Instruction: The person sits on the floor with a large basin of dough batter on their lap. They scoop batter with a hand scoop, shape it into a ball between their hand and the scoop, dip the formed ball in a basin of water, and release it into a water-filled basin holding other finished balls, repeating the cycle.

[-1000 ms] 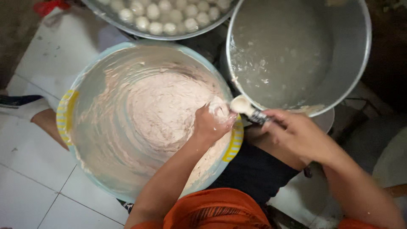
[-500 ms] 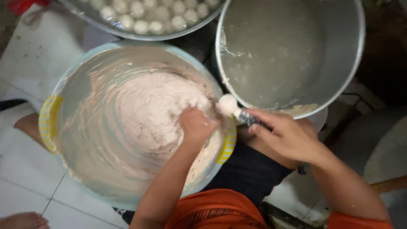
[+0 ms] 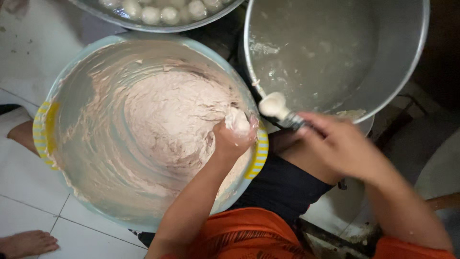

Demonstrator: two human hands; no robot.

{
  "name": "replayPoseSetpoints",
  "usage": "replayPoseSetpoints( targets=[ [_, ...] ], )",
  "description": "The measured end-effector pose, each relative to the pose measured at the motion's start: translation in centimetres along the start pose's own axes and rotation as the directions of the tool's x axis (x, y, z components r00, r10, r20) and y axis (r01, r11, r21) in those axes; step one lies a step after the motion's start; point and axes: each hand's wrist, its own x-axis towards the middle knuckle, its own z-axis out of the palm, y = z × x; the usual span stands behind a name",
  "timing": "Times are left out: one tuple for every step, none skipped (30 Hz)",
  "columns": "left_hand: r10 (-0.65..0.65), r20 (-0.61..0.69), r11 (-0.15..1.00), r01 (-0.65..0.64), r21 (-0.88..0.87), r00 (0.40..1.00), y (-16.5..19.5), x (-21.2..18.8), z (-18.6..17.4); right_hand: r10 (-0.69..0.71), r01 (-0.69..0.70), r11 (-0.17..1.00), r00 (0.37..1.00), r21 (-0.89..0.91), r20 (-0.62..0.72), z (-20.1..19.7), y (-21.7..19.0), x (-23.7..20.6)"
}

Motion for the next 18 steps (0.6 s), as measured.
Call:
replayPoseSetpoints(
  targets=[
    [0.013,-0.063,0.986,-0.023,-0.163,0.998,0.5,0.1,-0.4,0.005,-0.003,0.996,1.000,-0.085,0.022,0.9,-0.5,-0.5],
    [0.014,-0.129,0.946,-0.055,-0.320,0.992,0.9,0.3,-0.8,0.010,-0.002,0.986,0.999,-0.169,0.046,1.5,-0.8,-1.0],
    [-0.024,-0.086,0.945,-0.006,-0.326,0.996,1.2,0.5,-1.0,-0.072,0.073,0.992,0.997,-0.099,0.020,2.0,-1.0,-1.3],
    [-0.063,-0.044,0.943,0.045,-0.330,0.997,1.5,0.6,-1.3,-0.153,0.152,0.988,0.988,-0.031,-0.010,2.6,-1.1,-1.3],
    [-0.104,-0.005,0.939,0.096,-0.330,0.995,1.8,0.6,-1.6,-0.233,0.234,0.972,0.972,0.033,-0.043,3.0,-1.1,-1.3],
    [-0.093,0.031,0.936,0.098,-0.339,0.995,2.1,0.5,-1.7,-0.208,0.206,0.974,0.978,0.096,0.017,3.1,-1.0,-1.3],
    [-0.082,0.065,0.933,0.100,-0.346,0.994,2.3,0.5,-1.8,-0.188,0.174,0.972,0.979,0.156,0.079,3.2,-0.8,-1.1],
    [-0.073,0.099,0.930,0.104,-0.353,0.992,2.1,0.7,-1.9,-0.171,0.138,0.967,0.975,0.214,0.144,3.3,-0.6,-0.9],
    [-0.106,0.121,0.949,0.137,-0.285,0.987,1.7,0.9,-2.1,-0.109,0.034,0.948,0.968,0.316,0.225,3.5,-0.3,-0.7],
    [-0.137,0.140,0.963,0.165,-0.215,0.981,1.2,1.2,-2.3,-0.057,-0.076,0.912,0.950,0.403,0.308,3.5,0.0,-0.4],
    [-0.166,0.154,0.971,0.188,-0.145,0.974,0.6,1.4,-2.4,-0.015,-0.187,0.860,0.920,0.475,0.391,3.6,0.3,0.0],
    [-0.283,0.314,0.957,0.243,0.161,0.906,-0.7,2.3,-2.4,-0.066,-0.148,0.846,0.924,0.512,0.377,3.6,0.6,0.3],
    [-0.428,0.420,0.862,0.222,0.455,0.800,-2.4,3.4,-2.6,-0.115,-0.109,0.829,0.927,0.549,0.358,3.5,0.9,0.7],
    [-0.314,0.268,0.892,0.187,0.410,0.911,-4.4,3.7,-3.7,-0.158,-0.073,0.807,0.930,0.587,0.333,3.3,1.1,1.0],
    [-0.185,0.105,0.920,0.135,0.368,0.977,-6.3,3.8,-4.4,-0.066,-0.131,0.848,0.936,0.514,0.346,2.8,1.4,1.1],
    [-0.400,0.054,0.843,0.345,0.412,0.915,-7.7,3.7,-4.6,0.032,-0.194,0.877,0.937,0.440,0.349,2.0,1.8,1.3],
    [-0.593,-0.004,0.721,0.533,0.444,0.805,-8.9,3.3,-4.6,0.133,-0.262,0.894,0.930,0.364,0.343,1.1,2.2,1.5],
    [-0.544,-0.030,0.731,0.492,0.473,0.838,-9.5,2.7,-4.1,0.130,-0.235,0.908,0.945,0.347,0.301,0.4,2.6,2.1]
  ],
)
